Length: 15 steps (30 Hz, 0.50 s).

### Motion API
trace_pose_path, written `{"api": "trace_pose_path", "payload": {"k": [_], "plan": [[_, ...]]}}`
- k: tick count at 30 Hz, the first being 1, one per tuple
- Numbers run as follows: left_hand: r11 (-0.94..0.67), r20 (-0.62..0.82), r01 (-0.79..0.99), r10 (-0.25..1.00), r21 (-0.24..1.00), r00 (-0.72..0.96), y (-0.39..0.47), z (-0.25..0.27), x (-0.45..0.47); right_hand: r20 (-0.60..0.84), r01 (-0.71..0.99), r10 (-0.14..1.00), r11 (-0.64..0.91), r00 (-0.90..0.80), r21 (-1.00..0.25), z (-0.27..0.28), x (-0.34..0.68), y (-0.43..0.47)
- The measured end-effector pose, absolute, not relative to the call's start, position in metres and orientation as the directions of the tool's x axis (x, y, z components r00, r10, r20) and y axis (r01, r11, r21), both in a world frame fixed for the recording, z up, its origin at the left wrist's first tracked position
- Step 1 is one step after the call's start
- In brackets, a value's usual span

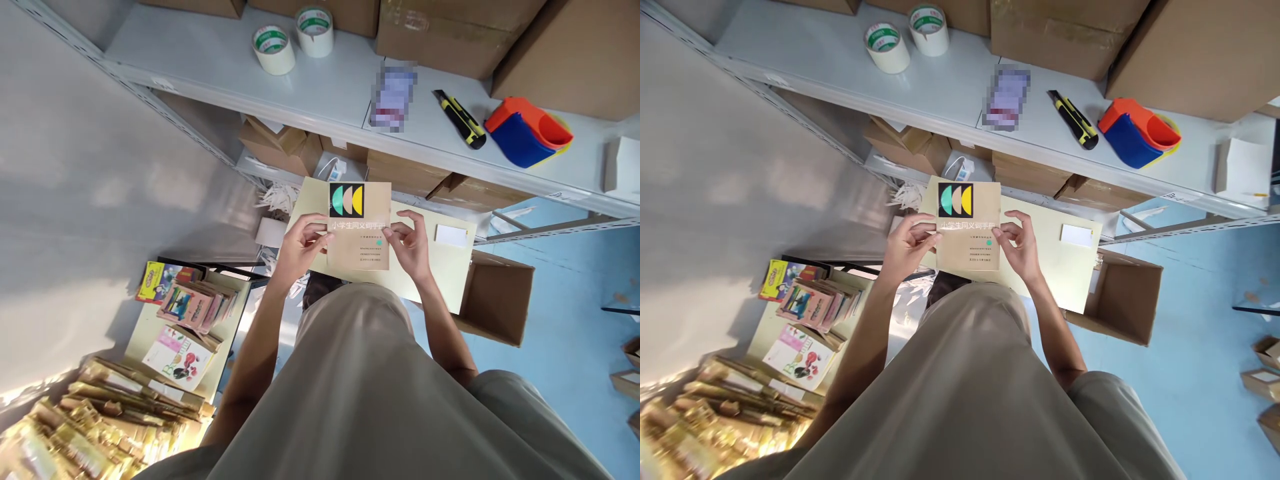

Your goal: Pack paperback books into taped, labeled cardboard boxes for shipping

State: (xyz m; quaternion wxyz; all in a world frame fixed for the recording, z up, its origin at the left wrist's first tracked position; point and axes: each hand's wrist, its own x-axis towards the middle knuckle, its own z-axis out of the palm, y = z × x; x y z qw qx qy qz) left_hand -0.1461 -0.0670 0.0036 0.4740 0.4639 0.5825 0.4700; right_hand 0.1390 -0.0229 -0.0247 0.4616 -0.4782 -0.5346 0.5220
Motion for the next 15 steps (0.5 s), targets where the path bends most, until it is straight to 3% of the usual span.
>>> {"api": "trace_pose_path", "payload": {"k": [5,8,15], "plan": [[0.126,-0.125,0.107,0.992,0.986,-0.016,-0.066,0.010,-0.153,-0.027,0.035,0.984,-0.021,-0.179,-0.999,-0.017,0.144,-0.019],[0.140,-0.135,0.103,0.989,0.985,-0.058,-0.064,0.013,-0.148,-0.073,-0.001,0.975,-0.075,-0.208,-0.997,-0.014,0.140,-0.021],[0.169,-0.142,0.186,0.978,0.968,-0.153,-0.058,0.013,-0.131,-0.231,0.014,0.968,-0.230,-0.103,-0.973,-0.011,0.119,-0.035]]}}
